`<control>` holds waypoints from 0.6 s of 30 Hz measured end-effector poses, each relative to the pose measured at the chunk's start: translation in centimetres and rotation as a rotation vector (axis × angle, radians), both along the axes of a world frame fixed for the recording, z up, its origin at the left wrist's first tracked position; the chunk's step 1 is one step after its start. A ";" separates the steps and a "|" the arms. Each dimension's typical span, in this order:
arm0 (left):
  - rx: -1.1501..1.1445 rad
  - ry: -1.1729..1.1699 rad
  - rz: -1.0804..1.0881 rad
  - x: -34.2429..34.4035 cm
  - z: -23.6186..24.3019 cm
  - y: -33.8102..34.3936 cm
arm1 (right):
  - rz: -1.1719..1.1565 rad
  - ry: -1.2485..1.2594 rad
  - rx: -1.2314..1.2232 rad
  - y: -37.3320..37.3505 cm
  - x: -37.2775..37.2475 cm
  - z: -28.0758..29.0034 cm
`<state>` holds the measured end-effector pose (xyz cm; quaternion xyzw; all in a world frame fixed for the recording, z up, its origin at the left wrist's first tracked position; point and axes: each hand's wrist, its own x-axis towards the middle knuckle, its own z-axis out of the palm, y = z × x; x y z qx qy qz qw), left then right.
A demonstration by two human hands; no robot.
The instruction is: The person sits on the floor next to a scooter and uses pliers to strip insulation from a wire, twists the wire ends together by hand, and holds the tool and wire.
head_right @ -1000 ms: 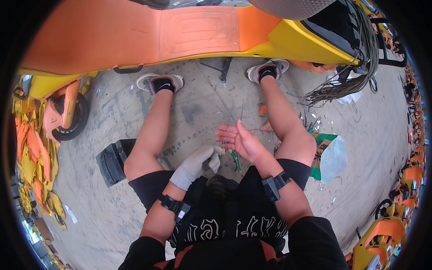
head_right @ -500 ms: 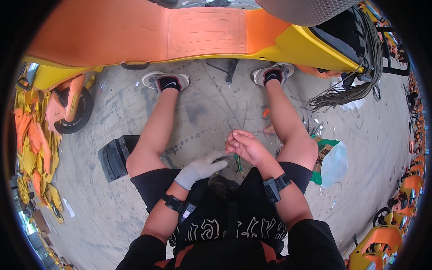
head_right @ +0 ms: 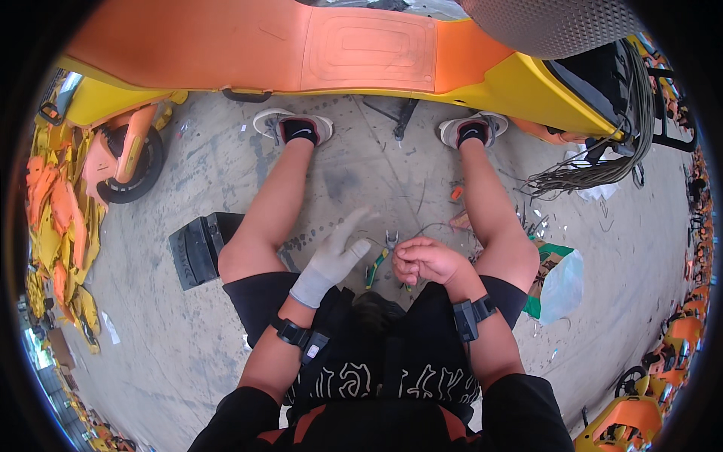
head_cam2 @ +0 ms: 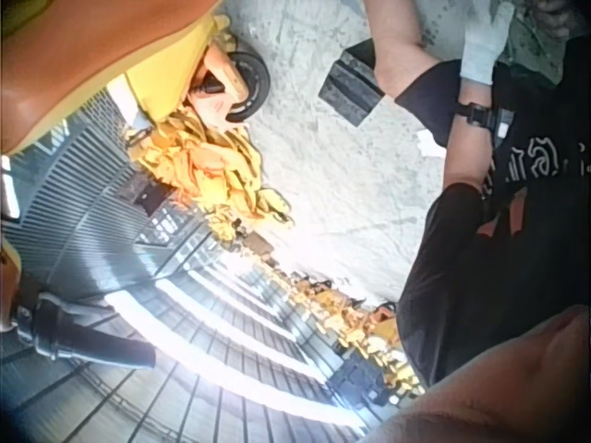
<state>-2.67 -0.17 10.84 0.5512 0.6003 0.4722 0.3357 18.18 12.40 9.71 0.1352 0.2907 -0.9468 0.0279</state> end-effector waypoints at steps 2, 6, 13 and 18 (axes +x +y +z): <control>-0.286 -0.216 -0.177 -0.5 0.0 -0.1 | -0.025 -0.118 0.035 0.3 0.1 0.0; -0.455 -0.859 -0.258 -0.9 -0.5 -0.9 | -0.132 -0.226 0.057 1.5 0.3 0.4; -0.619 -1.052 -0.367 -2.2 0.2 -1.5 | -0.457 -0.333 0.144 2.5 0.2 -1.7; -0.398 -1.191 -0.139 -2.9 -0.2 -1.6 | -0.736 -0.721 0.140 3.0 -0.8 -5.2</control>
